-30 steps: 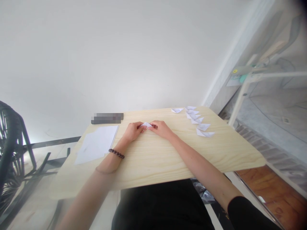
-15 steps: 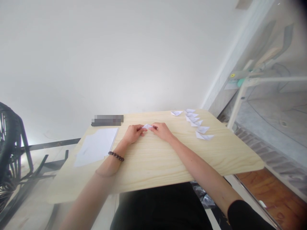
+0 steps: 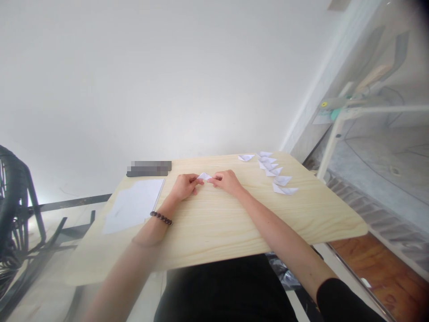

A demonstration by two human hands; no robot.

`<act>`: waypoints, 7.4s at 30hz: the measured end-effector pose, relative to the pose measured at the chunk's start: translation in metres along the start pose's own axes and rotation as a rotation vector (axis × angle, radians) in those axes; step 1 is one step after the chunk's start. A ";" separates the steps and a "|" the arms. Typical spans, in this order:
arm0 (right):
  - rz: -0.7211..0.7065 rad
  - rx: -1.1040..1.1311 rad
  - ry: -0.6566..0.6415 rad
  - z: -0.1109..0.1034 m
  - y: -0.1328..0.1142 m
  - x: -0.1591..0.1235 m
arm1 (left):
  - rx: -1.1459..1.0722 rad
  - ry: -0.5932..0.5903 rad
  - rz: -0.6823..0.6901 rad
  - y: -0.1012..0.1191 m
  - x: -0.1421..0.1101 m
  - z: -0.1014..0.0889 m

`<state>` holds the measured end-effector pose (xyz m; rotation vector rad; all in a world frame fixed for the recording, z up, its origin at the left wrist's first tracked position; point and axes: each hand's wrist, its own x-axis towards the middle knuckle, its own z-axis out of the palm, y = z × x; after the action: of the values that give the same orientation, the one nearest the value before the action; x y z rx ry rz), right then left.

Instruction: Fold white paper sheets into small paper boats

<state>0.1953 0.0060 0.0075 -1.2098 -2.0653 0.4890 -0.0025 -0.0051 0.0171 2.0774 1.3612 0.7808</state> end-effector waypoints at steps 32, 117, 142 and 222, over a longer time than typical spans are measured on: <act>-0.190 0.009 -0.043 0.002 -0.005 0.000 | -0.067 0.103 0.164 0.002 0.002 -0.001; -0.042 0.123 0.082 0.004 -0.001 -0.001 | -0.304 0.002 0.060 -0.005 0.003 0.009; -0.083 0.148 0.000 0.001 -0.008 -0.003 | -0.190 0.046 0.116 -0.002 0.002 0.004; 0.050 0.278 0.009 0.003 -0.002 0.000 | -0.179 -0.068 0.055 0.001 0.000 0.004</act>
<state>0.1920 0.0049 0.0067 -1.0967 -1.8886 0.7647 0.0014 -0.0061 0.0149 1.9898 1.1577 0.8159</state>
